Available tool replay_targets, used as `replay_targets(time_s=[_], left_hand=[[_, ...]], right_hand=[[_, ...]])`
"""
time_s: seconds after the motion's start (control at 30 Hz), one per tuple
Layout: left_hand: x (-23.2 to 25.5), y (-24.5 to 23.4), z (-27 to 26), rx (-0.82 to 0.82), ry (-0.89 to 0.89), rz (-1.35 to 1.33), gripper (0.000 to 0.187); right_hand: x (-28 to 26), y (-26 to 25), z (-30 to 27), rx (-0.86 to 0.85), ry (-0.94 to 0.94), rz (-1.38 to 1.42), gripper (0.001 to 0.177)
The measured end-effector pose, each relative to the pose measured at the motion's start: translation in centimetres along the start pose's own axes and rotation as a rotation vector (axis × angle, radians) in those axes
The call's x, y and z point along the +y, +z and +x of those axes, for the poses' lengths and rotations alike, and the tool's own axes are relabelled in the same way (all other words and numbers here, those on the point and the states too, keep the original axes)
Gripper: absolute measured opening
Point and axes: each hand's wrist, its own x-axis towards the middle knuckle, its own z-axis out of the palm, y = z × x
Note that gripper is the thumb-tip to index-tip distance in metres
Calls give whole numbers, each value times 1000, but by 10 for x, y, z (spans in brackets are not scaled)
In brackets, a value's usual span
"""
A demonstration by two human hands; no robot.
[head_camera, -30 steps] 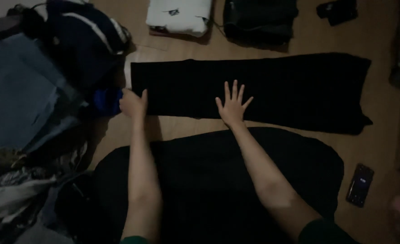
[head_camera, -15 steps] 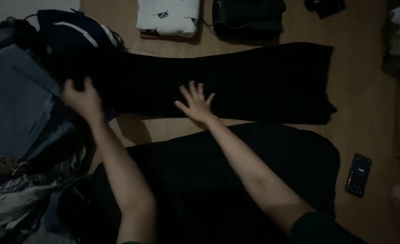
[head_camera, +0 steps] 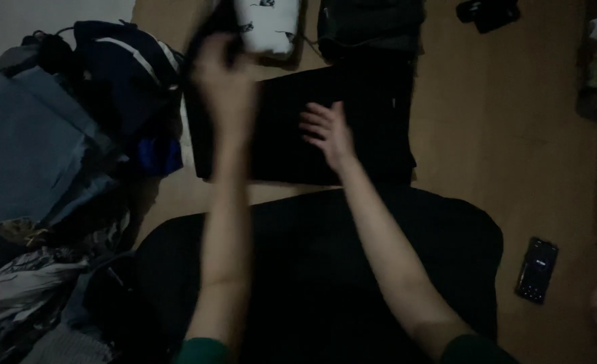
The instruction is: Folding various items of clothing on the floor.
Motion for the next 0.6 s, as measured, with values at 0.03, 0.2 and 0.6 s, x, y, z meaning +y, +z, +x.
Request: replay_targets(time_s=[0.03,0.2,0.6], left_hand=[[15,37,-22,-77,29,-120,39],[7,170,-153,-682,-184,-207,43],[-83,41,-124,-263,-63,179,25]], right_hand=[[-3,-24,2,44,51,117,93],[27,-120,17,222,211,389,98],[51,-141,35,433,320,-303,72]])
